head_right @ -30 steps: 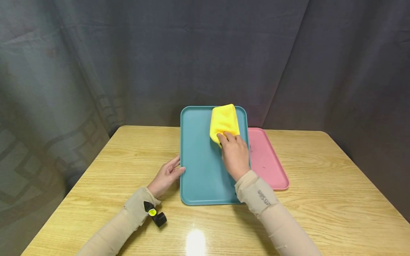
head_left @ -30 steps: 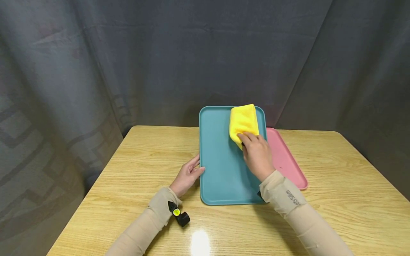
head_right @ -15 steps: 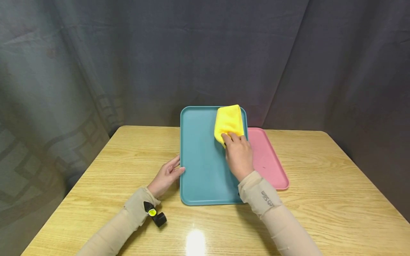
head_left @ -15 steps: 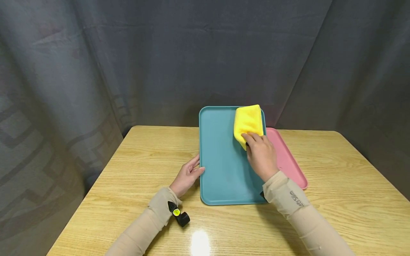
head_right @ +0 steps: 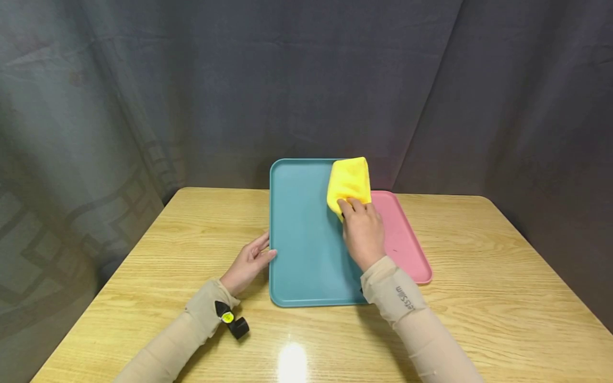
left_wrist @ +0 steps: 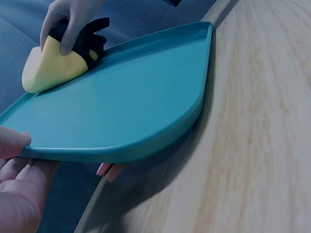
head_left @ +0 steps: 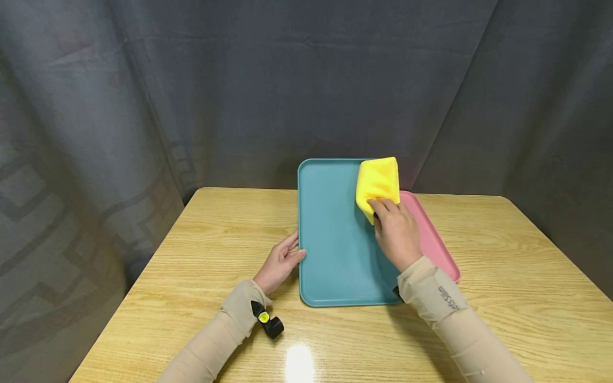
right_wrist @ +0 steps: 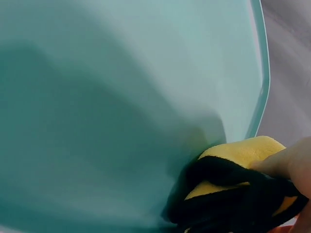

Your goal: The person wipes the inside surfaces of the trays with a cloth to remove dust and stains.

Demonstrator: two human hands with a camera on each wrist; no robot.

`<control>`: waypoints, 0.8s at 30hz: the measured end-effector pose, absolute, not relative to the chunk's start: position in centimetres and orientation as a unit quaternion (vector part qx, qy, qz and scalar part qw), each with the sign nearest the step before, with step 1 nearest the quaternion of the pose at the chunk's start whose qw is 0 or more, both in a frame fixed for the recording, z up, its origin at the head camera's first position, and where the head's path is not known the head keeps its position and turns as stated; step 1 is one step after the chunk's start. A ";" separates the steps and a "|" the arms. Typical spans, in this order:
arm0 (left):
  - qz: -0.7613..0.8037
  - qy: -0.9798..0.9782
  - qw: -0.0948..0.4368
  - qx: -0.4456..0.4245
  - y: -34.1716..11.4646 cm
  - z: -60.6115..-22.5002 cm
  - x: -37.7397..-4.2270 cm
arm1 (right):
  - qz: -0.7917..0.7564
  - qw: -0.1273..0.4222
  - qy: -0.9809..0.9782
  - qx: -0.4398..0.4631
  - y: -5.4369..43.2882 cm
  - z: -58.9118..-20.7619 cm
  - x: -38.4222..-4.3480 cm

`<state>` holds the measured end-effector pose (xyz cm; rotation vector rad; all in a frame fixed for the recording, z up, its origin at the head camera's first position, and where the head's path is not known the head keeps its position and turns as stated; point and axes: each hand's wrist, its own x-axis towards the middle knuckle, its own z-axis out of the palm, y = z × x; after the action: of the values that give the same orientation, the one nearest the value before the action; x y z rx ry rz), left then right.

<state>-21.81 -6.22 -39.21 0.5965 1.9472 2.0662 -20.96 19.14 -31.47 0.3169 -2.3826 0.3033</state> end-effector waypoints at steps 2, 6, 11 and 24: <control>0.707 0.666 0.119 0.204 -6.2 -39.2 -21.8 | 0.118 0.349 -0.922 0.120 19.2 -31.5 -21.0; 0.708 0.667 0.118 0.199 -6.2 -39.2 -21.7 | 0.119 0.344 -0.924 0.117 19.4 -31.5 -21.1; 0.705 0.672 0.115 0.196 -6.2 -39.3 -21.8 | 0.118 0.343 -0.925 0.116 19.5 -31.5 -21.1; 0.705 0.672 0.118 0.195 -6.1 -39.1 -21.7 | 0.125 0.343 -0.925 0.103 19.6 -31.4 -20.9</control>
<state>-21.74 -6.08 -39.15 0.5706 1.9656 2.0614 -20.94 19.56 -31.44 0.2675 -2.4059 0.3248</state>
